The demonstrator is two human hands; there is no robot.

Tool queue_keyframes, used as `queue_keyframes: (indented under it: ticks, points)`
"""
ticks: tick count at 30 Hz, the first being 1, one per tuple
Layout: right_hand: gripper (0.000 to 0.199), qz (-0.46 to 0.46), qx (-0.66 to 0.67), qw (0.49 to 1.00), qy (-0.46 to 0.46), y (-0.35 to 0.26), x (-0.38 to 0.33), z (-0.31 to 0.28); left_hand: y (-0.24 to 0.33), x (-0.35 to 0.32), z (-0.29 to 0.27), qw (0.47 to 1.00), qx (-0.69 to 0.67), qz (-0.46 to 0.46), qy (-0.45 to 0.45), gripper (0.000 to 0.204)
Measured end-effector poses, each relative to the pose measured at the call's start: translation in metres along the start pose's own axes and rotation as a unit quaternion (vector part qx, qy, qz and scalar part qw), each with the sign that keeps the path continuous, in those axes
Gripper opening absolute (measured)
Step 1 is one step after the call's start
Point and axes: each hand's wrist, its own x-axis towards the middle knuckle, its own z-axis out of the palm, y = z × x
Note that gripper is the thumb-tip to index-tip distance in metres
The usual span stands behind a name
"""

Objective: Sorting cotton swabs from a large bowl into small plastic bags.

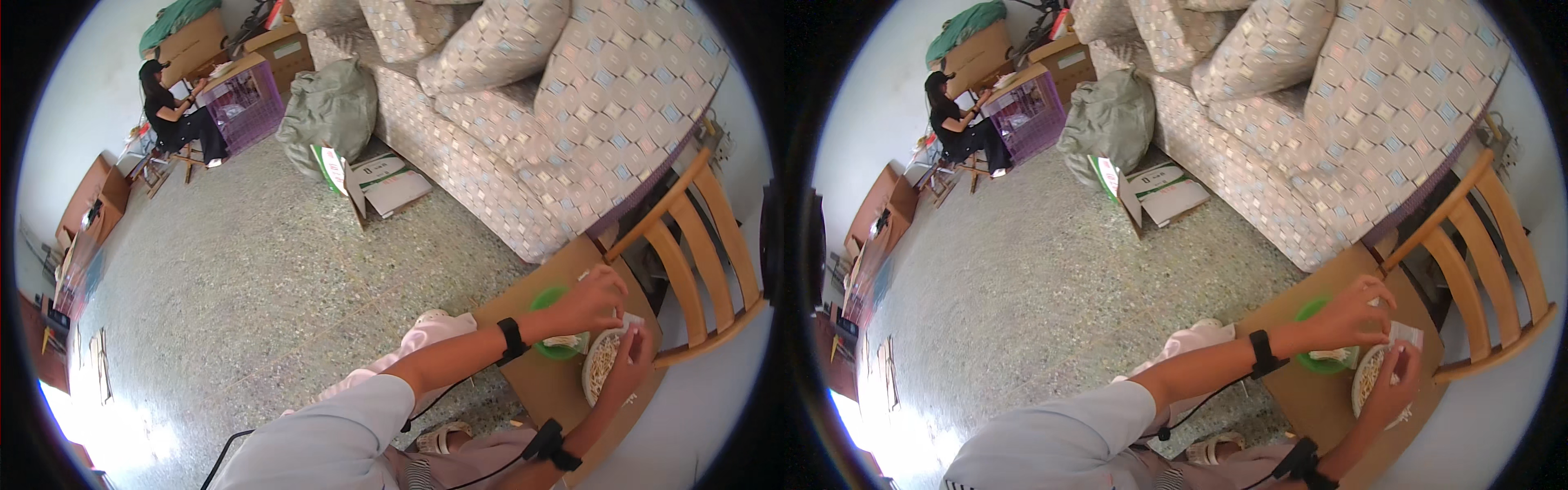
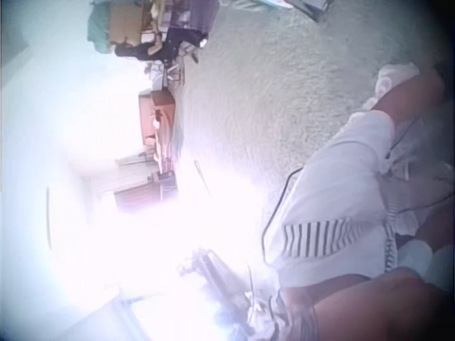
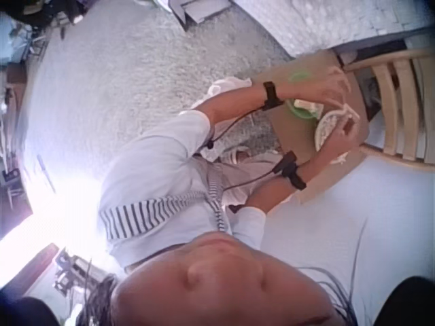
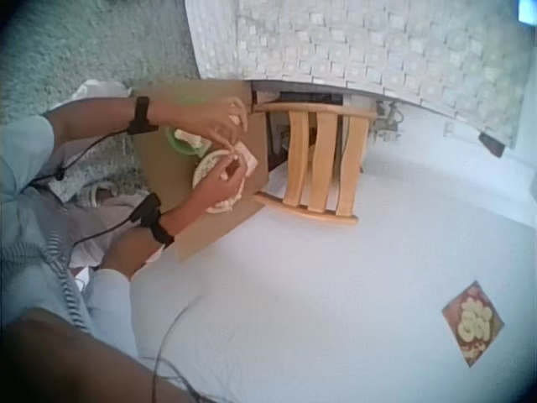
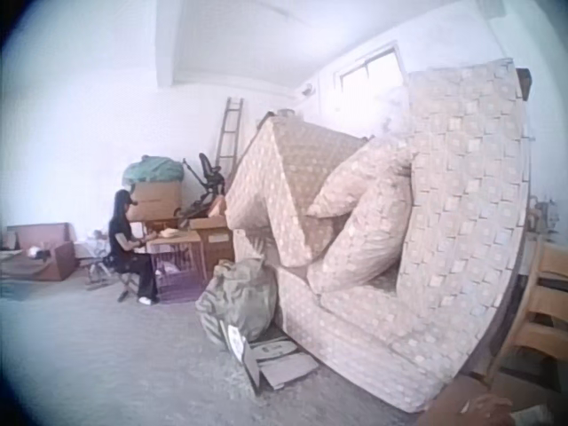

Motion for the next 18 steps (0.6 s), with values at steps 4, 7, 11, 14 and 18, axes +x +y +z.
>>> queue_keyframes:
  ticks: [4,7,11,14,18]
  points:
    - [0.016,0.013,-0.055,0.997,-0.057,0.001,-0.012,-0.027,0.004,-0.006,-0.016,0.997,-0.018,0.038,-0.062,0.017]
    - [0.016,0.056,-0.001,0.998,-0.016,0.009,-0.004,-0.012,0.007,-0.005,-0.016,0.998,-0.05,-0.006,-0.04,0.017]
    - [0.017,0.034,0.006,0.999,0.005,-0.008,-0.001,0.008,-0.001,-0.006,-0.021,0.997,-0.056,-0.047,0.024,0.017]
    - [0.017,0.01,-0.017,1.0,-0.023,-0.013,-0.006,-0.003,0.004,-0.021,-0.023,0.99,-0.112,-0.088,0.009,0.017]
    - [0.016,0.016,-0.072,0.994,-0.086,-0.036,-0.01,0.007,-0.018,-0.039,-0.016,0.991,-0.106,-0.068,0.054,0.017]
